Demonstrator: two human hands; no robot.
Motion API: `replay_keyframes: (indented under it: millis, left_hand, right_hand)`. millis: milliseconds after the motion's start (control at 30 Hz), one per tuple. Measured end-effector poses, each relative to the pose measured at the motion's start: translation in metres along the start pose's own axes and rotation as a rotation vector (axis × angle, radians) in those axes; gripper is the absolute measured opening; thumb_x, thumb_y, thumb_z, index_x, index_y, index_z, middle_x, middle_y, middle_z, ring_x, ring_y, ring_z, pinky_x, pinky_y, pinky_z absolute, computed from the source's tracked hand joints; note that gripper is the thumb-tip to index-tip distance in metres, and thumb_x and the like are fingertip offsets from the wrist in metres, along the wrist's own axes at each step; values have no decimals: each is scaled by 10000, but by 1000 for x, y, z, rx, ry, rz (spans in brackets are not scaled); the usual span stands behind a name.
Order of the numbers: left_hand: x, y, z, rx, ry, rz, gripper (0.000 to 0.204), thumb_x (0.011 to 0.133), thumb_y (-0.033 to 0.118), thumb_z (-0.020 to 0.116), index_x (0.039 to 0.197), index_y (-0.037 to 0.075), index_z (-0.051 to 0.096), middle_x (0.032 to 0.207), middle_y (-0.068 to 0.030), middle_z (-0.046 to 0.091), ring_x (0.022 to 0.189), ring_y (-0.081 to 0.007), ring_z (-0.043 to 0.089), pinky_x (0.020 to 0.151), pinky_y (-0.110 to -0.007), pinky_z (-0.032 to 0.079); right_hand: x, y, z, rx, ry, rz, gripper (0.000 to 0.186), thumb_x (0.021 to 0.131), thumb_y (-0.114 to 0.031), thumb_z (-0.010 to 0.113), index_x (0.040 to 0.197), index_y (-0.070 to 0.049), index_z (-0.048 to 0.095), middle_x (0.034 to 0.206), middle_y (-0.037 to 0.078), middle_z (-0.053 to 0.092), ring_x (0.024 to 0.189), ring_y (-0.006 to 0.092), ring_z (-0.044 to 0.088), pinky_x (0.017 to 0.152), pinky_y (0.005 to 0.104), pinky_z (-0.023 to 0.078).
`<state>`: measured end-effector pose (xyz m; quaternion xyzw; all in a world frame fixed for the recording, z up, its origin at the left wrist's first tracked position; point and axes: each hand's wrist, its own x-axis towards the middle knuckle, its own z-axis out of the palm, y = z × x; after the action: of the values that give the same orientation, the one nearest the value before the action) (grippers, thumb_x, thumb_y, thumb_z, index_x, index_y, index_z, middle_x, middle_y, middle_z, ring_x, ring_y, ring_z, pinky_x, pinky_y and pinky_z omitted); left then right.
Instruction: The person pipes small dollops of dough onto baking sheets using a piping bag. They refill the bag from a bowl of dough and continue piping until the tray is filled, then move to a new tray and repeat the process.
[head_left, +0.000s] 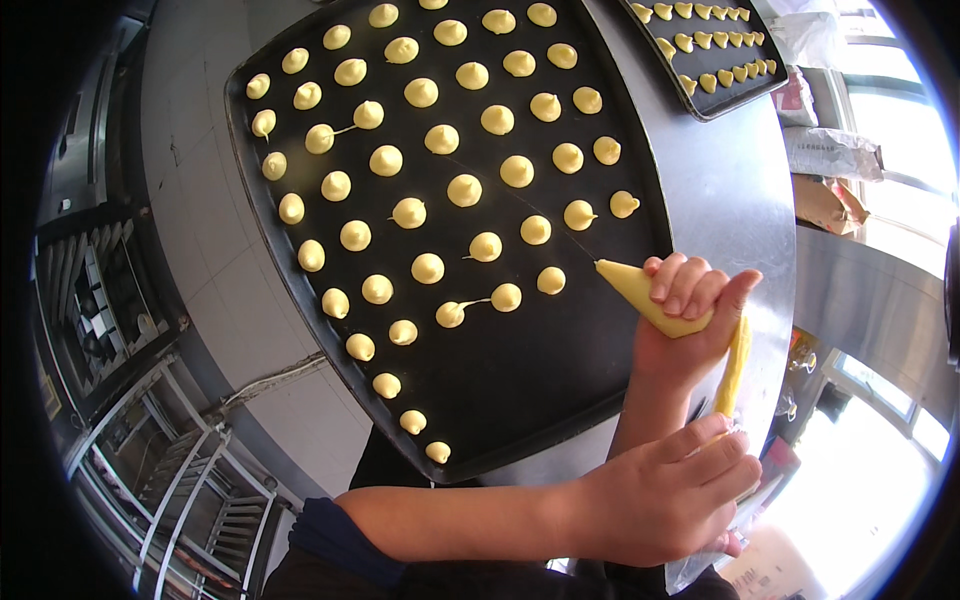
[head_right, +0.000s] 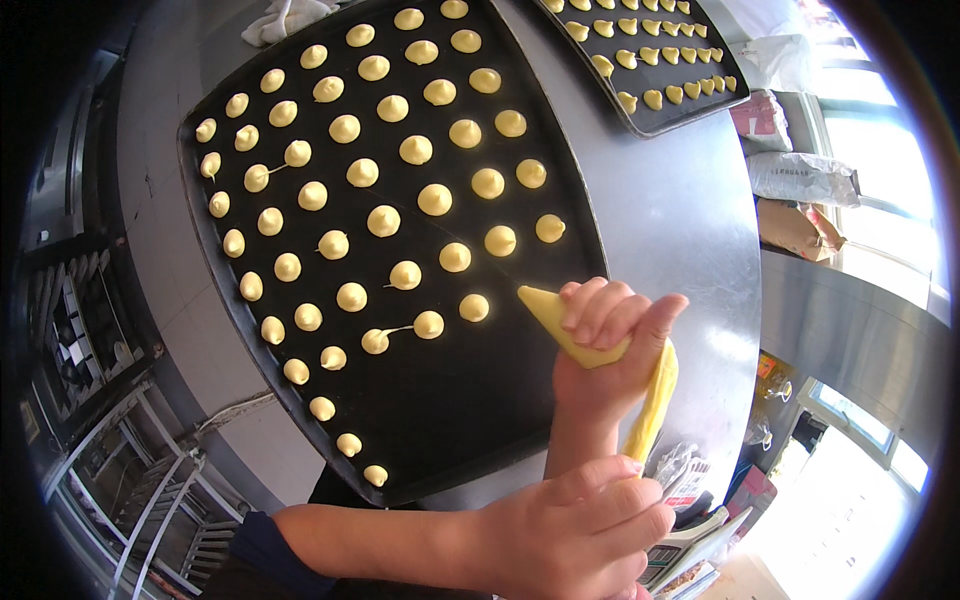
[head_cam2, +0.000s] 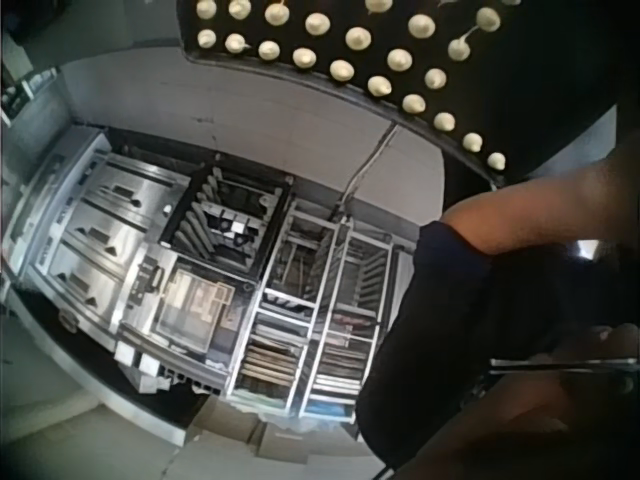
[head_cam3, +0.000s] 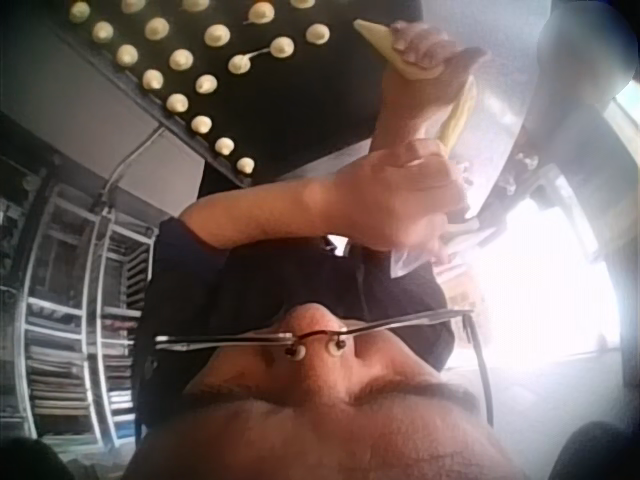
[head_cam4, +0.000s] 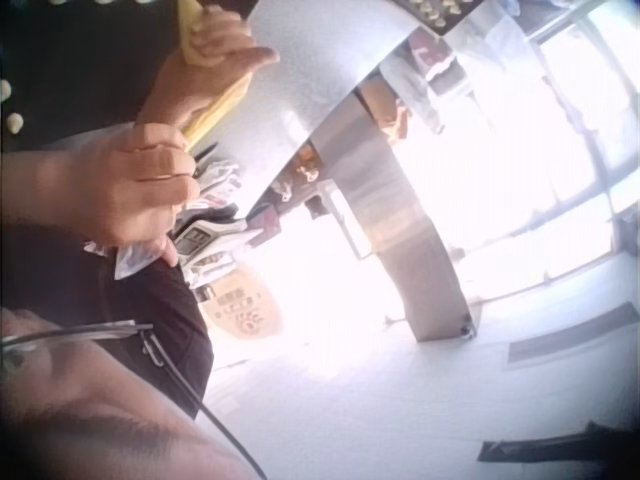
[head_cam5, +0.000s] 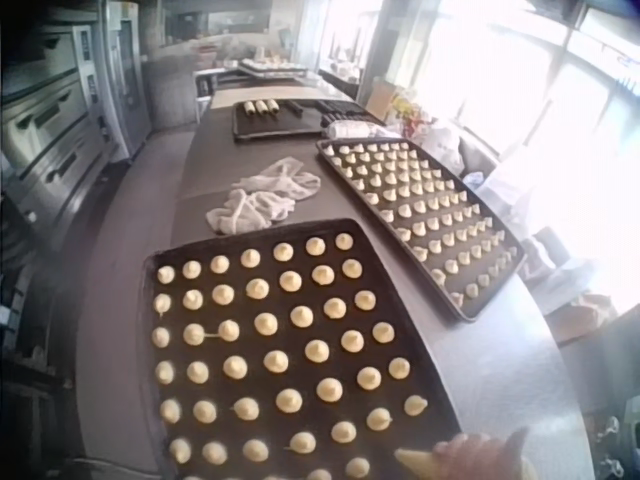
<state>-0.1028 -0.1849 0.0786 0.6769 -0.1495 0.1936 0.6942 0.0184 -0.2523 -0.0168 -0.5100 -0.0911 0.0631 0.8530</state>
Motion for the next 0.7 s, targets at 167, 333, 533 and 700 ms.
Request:
replay_keyframes:
  millis: [167, 333, 533, 700]
  left_hand:
    - [1, -9, -4, 77, -30, 10, 500, 952, 479, 761, 854, -11, 770, 1137, -132, 675, 1225, -313, 641, 1156, -481, 468]
    - [6, -9, 1, 57, -9, 0, 494, 936, 469, 759, 821, -11, 753, 1139, -128, 667, 1229, -317, 634, 1164, -482, 454]
    - [7, -10, 1, 66, -29, 24, 496, 933, 464, 763, 836, -22, 762, 1115, -123, 659, 1231, -313, 628, 1164, -477, 449]
    - [8, -8, 4, 56, -14, 5, 482, 931, 451, 768, 831, -20, 761, 1116, -122, 660, 1227, -313, 630, 1164, -478, 449]
  right_hand:
    - [-7, 12, -6, -59, 162, 44, 686, 1234, -457, 311, 643, -139, 451, 633, 40, 528, 643, 185, 535, 836, 394, 536]
    - [-3, 9, -5, -80, 162, 40, 690, 1234, -457, 317, 631, -141, 430, 607, 42, 509, 607, 187, 517, 807, 390, 521]
    - [-6, 7, -10, -81, 188, 56, 696, 1224, -480, 354, 615, -158, 456, 585, 31, 499, 603, 172, 538, 820, 403, 570]
    - [-2, 5, -7, -35, 124, 55, 687, 1212, -516, 365, 650, -149, 512, 633, 35, 537, 652, 187, 562, 865, 413, 567]
